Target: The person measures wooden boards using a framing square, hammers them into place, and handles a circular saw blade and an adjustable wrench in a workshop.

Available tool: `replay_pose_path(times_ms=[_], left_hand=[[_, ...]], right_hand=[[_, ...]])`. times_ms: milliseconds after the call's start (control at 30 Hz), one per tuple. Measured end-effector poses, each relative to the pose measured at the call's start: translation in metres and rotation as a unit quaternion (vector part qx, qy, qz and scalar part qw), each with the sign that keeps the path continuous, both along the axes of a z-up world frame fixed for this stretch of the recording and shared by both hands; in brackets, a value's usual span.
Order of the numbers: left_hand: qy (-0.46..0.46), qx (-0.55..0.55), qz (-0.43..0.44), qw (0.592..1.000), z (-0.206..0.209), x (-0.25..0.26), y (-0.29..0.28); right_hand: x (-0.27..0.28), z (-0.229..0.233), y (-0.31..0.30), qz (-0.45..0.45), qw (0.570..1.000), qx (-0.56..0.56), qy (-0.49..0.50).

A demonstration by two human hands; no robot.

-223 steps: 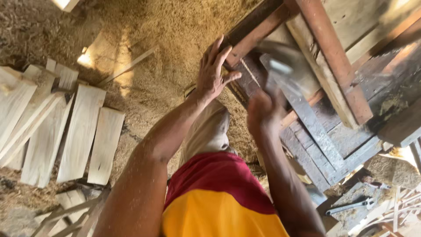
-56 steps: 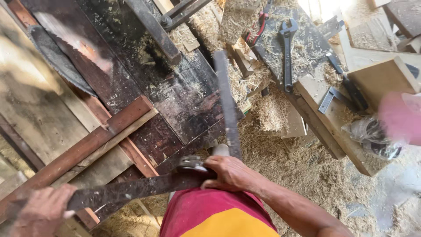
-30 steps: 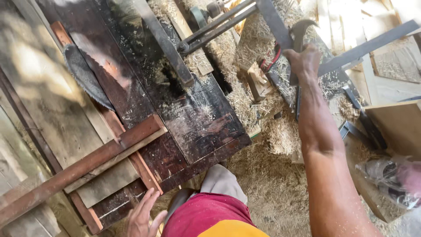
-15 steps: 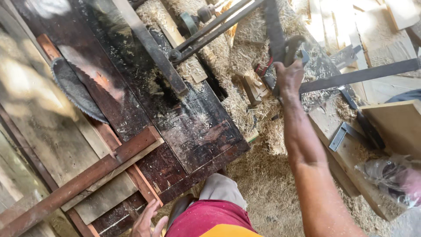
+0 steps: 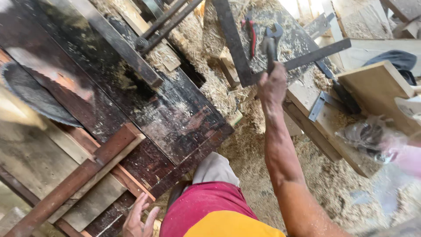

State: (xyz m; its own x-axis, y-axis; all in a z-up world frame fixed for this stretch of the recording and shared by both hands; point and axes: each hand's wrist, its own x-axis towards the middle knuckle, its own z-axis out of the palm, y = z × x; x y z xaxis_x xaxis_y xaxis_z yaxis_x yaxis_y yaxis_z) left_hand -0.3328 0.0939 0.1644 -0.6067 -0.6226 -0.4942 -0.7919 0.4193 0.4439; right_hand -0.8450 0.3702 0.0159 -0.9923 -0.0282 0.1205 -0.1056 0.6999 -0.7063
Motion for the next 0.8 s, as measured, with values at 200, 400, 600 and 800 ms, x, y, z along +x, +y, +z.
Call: replay_pose_path(times_ms=[200,400,600,800], left_hand=[[0.010,0.041,0.016,0.999,-0.013,0.000,0.007],[-0.025,0.011,-0.056,0.998,-0.024,-0.009,-0.003],[0.010,-0.046,-0.095,0.994,-0.013,-0.008,0.000],[-0.002,0.011,0.022,1.000,-0.023,0.017,0.005]], right_hand=[[0.072,-0.004,0.113,-0.116,0.987,0.103,-0.032],[0.053,-0.010,0.156,-0.156,0.897,0.397,0.114],[-0.001,-0.007,0.042,-0.135,0.897,-0.257,-0.334],[-0.063,-0.069,-0.016,-0.220,0.815,-0.432,-0.317]])
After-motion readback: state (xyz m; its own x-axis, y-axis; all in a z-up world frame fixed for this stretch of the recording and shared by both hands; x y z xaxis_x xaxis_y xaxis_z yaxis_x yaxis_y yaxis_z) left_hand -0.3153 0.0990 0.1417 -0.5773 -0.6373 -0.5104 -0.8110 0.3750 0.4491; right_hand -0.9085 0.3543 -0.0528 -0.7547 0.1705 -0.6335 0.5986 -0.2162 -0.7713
